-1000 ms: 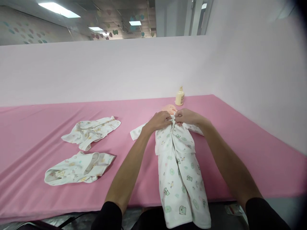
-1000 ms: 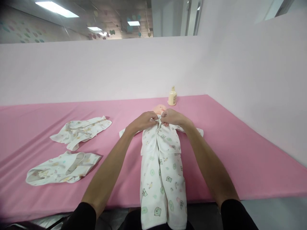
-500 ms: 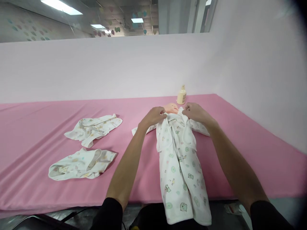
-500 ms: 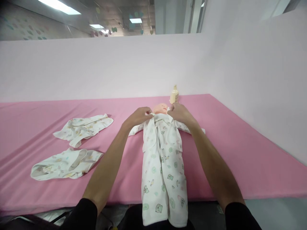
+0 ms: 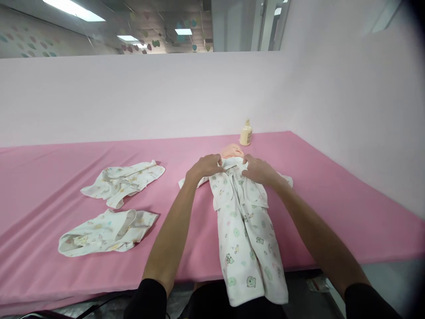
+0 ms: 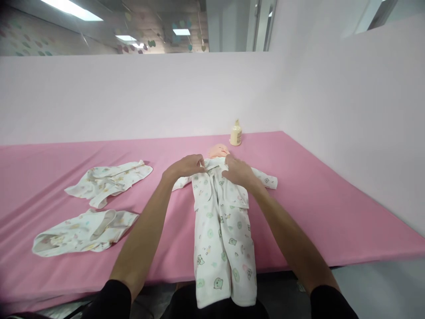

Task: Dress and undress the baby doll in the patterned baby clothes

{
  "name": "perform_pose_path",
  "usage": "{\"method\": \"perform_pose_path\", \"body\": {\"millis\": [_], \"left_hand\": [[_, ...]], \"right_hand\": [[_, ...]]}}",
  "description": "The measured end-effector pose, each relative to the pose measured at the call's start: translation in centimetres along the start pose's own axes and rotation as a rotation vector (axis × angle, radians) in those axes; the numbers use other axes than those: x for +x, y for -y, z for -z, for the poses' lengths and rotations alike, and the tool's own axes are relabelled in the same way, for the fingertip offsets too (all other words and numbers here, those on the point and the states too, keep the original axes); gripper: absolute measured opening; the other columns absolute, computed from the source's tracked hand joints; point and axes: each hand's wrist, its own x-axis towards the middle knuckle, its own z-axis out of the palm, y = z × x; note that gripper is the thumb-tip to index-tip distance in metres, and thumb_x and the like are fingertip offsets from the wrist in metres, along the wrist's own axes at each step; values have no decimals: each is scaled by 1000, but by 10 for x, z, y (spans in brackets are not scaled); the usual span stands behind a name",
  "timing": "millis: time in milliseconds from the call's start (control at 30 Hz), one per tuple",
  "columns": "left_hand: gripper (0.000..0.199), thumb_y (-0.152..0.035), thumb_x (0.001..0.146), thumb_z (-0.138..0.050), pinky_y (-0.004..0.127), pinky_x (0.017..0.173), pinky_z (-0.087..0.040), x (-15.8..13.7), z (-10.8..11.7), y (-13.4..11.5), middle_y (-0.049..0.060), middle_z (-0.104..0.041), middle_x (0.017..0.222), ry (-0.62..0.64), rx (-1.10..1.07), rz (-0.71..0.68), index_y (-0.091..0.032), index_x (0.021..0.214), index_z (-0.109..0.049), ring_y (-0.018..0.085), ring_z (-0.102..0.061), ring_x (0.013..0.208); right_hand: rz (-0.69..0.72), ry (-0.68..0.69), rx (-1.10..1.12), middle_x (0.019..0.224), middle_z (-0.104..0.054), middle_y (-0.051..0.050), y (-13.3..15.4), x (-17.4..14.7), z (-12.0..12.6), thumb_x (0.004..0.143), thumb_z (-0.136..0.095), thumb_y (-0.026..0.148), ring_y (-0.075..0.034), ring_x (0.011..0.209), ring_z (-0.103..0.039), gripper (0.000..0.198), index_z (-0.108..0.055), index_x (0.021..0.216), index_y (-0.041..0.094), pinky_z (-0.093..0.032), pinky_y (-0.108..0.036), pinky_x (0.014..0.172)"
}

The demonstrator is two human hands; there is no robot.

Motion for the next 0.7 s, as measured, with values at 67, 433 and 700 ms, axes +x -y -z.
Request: {"method": "perform_pose_path", "body": {"millis": [67,433,700], "left_hand": [[25,-33,78,-63,29,66,-39,1,-1,8,8,-63,109,-2,6,50,-22,100,-58,23,-60,87],[34,-33,83,-58,25,65,-42,22,-23,26,7,-67,107,-31,-226,116,-20,114,-54,20,-63,89],[26,-26,90,-47,24,67,-43,34,-23,63,6,-67,93,-250,-220,256,-21,115,-52,16,-63,77]], "right_hand": [[-2,-10,64,85,-62,-4,-13,2,-3,82,-52,21,-20,77,-55,31,-49,113,20,-33,-28,63],[-406,-435,728,95,-66,-6,-136,-1,16,74,-64,20,-15,75,-60,23,-63,97,17,-46,-25,62],[-455,-432,711,96,-66,-7,-184,1,-23,71,-61,19,-16,81,-59,24,-63,95,16,-45,-25,66]]}}
